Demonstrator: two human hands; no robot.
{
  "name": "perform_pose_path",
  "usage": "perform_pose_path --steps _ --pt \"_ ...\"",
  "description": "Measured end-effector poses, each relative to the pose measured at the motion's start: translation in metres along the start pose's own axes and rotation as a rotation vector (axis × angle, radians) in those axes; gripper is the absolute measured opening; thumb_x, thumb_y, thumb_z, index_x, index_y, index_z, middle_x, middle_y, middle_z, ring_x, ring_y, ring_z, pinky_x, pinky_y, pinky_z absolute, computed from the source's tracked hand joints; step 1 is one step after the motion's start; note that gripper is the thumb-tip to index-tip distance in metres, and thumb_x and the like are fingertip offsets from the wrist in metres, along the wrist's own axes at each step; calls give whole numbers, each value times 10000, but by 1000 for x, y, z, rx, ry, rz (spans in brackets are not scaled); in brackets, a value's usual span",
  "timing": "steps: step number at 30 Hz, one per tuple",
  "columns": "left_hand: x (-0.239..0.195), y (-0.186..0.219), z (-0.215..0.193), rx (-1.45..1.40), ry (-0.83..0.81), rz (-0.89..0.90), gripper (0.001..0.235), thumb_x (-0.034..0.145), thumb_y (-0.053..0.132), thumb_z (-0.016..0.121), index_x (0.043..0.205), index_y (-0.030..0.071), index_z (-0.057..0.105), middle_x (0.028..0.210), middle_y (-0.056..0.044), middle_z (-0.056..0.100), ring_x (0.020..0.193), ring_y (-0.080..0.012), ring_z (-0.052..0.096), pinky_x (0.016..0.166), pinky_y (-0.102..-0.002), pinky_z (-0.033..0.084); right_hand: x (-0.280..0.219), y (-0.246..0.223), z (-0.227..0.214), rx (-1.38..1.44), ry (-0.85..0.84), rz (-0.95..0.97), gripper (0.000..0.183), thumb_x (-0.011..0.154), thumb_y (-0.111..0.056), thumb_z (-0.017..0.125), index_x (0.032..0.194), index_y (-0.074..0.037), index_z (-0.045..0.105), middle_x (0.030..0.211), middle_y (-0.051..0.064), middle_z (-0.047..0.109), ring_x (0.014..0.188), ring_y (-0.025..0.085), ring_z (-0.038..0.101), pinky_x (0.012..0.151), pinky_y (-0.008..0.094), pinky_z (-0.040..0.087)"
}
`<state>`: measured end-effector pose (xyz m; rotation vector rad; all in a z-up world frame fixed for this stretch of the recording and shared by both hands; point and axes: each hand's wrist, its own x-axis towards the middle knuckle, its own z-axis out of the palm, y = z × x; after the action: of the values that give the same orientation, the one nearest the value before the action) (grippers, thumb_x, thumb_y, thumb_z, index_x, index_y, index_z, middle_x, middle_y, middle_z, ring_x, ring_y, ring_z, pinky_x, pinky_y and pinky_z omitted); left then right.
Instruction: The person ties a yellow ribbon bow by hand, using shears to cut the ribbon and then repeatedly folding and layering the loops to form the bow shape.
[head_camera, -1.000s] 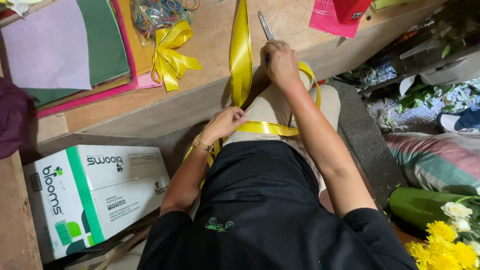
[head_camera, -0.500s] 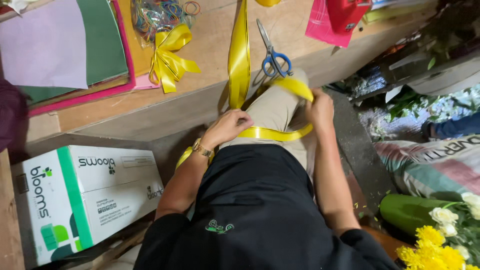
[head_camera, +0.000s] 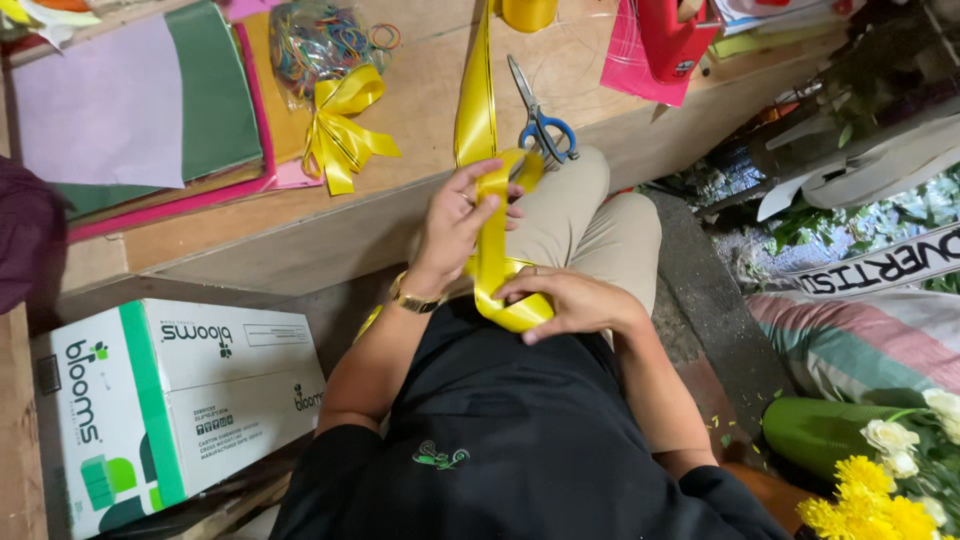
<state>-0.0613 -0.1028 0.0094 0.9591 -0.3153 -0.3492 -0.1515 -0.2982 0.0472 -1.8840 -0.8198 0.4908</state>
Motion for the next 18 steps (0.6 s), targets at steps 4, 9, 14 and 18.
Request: perform_pose_path --steps 4,9,14,18 --pt "-11 53 -4 272 -181 165 445 1032 20 522 1463 9 411 970 -214 698 855 -236 714 814 -377 643 -11 43 -15 137 149 -49 861 694 -454 912 1376 -26 608 1320 262 644 1215 387 616 1059 548 459" --pt "-31 116 24 646 -571 115 422 998 42 442 1412 75 512 1052 -230 676 674 -221 667 648 -361 619 -2 32 -44 31 781 -167 621 1055 -472 420 1503 -42 398 1587 165 340 1436 257 386 1159 395 382" --pt "-31 117 27 618 -862 -36 445 969 12 442 1410 27 495 882 -175 670 611 -211 667 556 -339 575 12 28 -31 205 205 -290 539 1074 -485 384 1270 -1 518 1487 226 479 1301 292 434 1092 521 344" --pt "-34 141 42 630 -909 -99 449 988 37 487 1435 4 452 830 -117 652 639 -197 665 576 -318 556 14 18 -33 335 10 -305 240 983 -236 672 867 -28 642 847 61 611 756 175 575 717 357 479"
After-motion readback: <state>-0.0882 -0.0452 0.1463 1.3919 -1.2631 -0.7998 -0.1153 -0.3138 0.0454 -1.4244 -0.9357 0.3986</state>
